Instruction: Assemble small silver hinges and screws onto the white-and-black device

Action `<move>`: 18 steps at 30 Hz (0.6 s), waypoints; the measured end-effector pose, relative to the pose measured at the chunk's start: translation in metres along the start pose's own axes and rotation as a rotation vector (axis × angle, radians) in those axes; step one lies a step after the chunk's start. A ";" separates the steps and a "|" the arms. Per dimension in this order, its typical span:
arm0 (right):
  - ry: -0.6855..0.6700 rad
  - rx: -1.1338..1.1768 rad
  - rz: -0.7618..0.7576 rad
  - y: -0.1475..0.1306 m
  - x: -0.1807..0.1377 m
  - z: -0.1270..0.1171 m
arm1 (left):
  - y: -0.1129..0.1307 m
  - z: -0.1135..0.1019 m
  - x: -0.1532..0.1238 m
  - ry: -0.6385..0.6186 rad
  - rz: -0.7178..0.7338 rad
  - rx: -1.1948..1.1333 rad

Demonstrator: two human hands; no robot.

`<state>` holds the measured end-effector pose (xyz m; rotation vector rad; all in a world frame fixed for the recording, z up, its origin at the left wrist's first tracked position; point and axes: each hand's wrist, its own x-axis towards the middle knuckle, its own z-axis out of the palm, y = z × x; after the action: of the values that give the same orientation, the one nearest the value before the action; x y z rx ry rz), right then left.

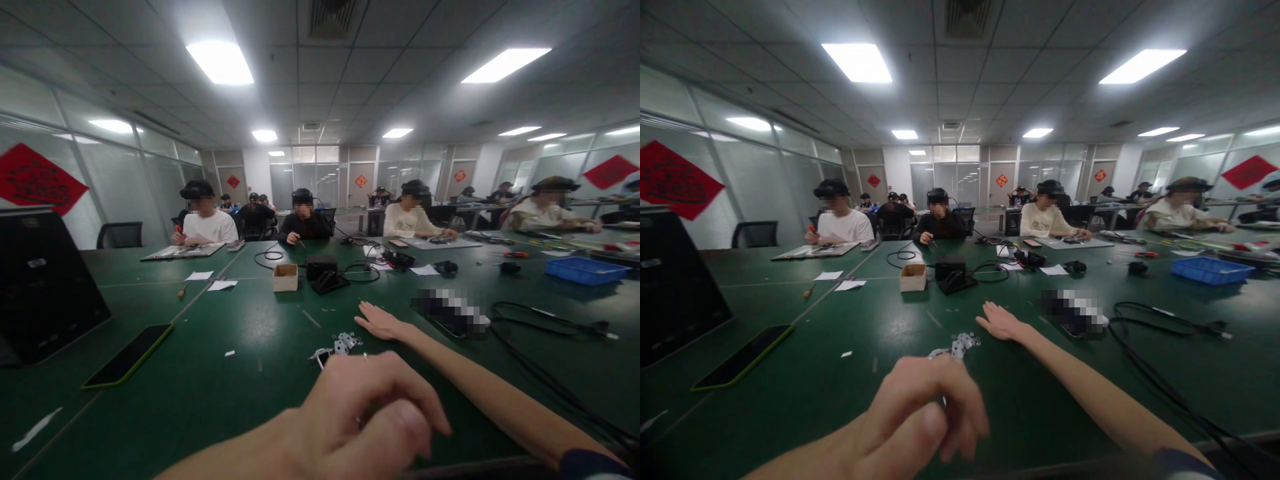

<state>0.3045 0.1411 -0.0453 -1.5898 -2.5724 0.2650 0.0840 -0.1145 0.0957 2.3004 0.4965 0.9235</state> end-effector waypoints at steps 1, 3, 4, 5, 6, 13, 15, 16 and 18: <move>-0.003 -0.006 -0.016 -0.001 -0.004 -0.001 | 0.006 -0.009 0.007 0.060 -0.040 0.087; 0.008 -0.010 -0.030 -0.003 -0.006 -0.007 | 0.001 -0.022 0.016 0.064 -0.133 0.287; 0.017 -0.007 -0.019 -0.003 -0.005 -0.011 | -0.009 -0.027 0.017 0.048 -0.212 0.389; 0.023 -0.002 0.003 -0.003 -0.002 -0.015 | -0.024 -0.030 0.017 0.042 -0.308 0.475; 0.025 0.004 0.034 -0.003 0.002 -0.019 | -0.042 -0.032 0.015 0.051 -0.407 0.540; 0.030 0.002 0.133 -0.005 0.035 -0.018 | -0.126 -0.027 -0.007 0.067 -0.675 0.573; 0.061 -0.010 0.131 -0.008 0.034 -0.015 | -0.128 -0.023 -0.008 0.030 -0.663 0.537; 0.075 -0.016 0.124 -0.010 0.031 -0.013 | -0.128 -0.021 -0.008 0.018 -0.657 0.515; 0.094 -0.026 0.087 -0.016 0.020 -0.012 | -0.128 -0.020 -0.008 0.003 -0.642 0.472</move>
<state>0.2837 0.1526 -0.0299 -1.6828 -2.4503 0.1607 0.0491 -0.0154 0.0198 2.2789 1.4748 0.5197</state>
